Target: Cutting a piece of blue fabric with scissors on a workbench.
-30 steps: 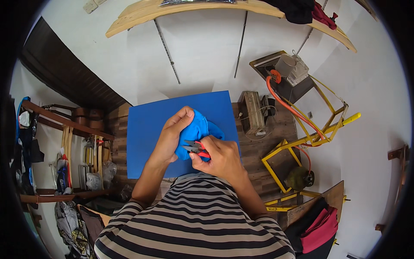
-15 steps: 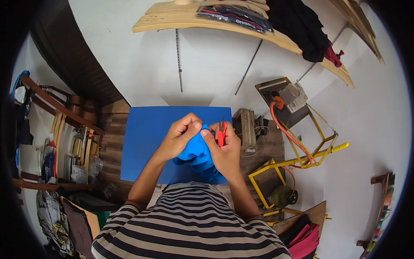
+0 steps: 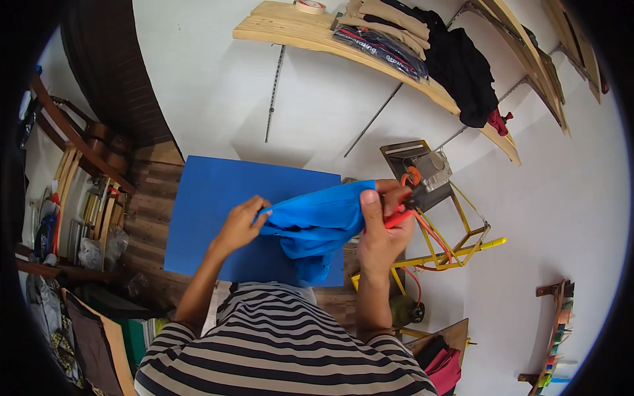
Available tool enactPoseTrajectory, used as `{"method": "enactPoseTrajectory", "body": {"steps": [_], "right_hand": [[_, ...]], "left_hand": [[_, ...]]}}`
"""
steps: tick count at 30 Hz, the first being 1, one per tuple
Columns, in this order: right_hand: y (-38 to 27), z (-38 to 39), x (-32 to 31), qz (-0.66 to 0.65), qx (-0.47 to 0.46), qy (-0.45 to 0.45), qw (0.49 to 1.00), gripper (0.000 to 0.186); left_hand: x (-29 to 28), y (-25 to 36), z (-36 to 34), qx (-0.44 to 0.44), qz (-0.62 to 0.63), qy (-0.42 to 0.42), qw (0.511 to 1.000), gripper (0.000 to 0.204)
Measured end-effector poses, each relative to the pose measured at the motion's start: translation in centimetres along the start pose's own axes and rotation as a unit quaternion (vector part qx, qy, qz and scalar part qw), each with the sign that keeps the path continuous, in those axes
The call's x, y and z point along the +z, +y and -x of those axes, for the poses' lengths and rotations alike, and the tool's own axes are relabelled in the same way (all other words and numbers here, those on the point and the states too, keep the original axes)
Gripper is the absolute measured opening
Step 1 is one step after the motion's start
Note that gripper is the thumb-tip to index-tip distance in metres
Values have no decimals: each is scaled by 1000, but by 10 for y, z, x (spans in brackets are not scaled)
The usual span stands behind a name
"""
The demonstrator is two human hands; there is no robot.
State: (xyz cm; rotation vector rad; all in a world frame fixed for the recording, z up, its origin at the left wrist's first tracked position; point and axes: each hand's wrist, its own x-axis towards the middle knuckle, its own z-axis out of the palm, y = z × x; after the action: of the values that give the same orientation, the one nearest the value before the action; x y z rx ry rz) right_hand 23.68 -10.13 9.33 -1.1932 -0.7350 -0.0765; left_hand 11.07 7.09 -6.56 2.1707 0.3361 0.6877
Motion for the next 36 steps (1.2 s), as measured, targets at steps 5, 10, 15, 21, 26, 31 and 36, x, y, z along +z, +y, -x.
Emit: {"method": "enactPoseTrajectory", "body": {"steps": [5,10,15,21,26,31,36], "right_hand": [[-12,-4,-11,-63,1,82,995,31],[13,-5,-10,-76,104,77,989,24],[51,9,-1,-67,132,40,988,25],[63,14,8,320,65,17,945,30],[22,55,11,223,94,-106,964,22],[15,84,30,233,102,-223,941,37],[26,81,24,252,80,-195,945,35]], "left_hand": [[-54,11,-1,8,256,-38,966,20],[-70,23,36,-48,596,-155,787,35],[-49,12,66,-55,761,-135,632,53],[-34,4,68,-97,824,-79,552,81],[-26,14,59,-227,780,-42,582,106],[-22,18,62,-147,821,-72,547,121],[-12,3,64,-108,819,-156,541,125]]}}
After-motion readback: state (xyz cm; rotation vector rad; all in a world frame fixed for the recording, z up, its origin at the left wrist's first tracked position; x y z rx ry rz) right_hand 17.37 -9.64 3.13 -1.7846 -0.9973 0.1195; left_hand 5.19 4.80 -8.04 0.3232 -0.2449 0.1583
